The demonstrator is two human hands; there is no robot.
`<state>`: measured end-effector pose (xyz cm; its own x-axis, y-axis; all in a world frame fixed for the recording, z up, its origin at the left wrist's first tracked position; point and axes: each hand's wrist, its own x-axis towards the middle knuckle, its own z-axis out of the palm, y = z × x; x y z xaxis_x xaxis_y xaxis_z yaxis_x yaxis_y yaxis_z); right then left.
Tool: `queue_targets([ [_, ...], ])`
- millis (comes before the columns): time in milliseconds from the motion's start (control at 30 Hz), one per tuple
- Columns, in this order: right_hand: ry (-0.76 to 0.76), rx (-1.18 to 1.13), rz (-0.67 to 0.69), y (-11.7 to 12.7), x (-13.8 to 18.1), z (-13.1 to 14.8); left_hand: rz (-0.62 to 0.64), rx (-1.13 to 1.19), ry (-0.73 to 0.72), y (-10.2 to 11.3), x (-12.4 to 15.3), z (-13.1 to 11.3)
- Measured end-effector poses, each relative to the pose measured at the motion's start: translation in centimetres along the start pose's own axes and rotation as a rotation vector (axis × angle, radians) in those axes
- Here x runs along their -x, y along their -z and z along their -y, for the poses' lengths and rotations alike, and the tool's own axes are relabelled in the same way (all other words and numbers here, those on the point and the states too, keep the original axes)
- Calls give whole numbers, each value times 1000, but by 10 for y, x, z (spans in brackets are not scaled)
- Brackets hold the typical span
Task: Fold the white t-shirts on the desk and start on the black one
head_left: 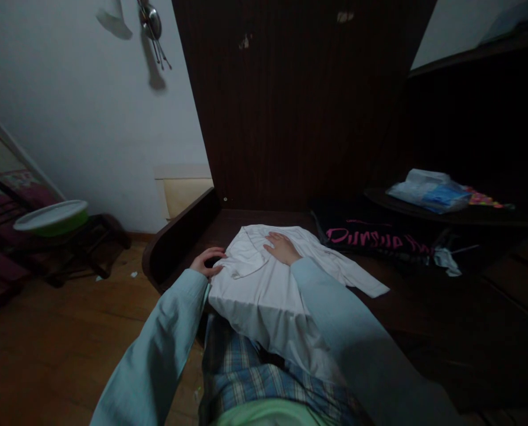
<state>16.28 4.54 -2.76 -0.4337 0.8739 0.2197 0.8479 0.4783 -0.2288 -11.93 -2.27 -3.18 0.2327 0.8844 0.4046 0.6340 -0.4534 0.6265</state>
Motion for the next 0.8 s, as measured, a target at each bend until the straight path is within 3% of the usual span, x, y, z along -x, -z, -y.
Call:
queue_targets([
  [167,108,43,-136,8,7,5,13,-45,81,6,4,-3],
  [267,176,71,-98,14,12,9,21,-61,122,7,4,-9],
  [400,50,82,47,16,12,16,13,-72,183,7,3,-13],
  [533,-121,93,99,11,4,25,-40,-14,275,5,3,-9],
  [700,-192,93,-8,5,10,35,-45,32,323,5,3,-4],
  [800,-120,43,-74,6,17,35,-47,24,318,6,2,-5],
])
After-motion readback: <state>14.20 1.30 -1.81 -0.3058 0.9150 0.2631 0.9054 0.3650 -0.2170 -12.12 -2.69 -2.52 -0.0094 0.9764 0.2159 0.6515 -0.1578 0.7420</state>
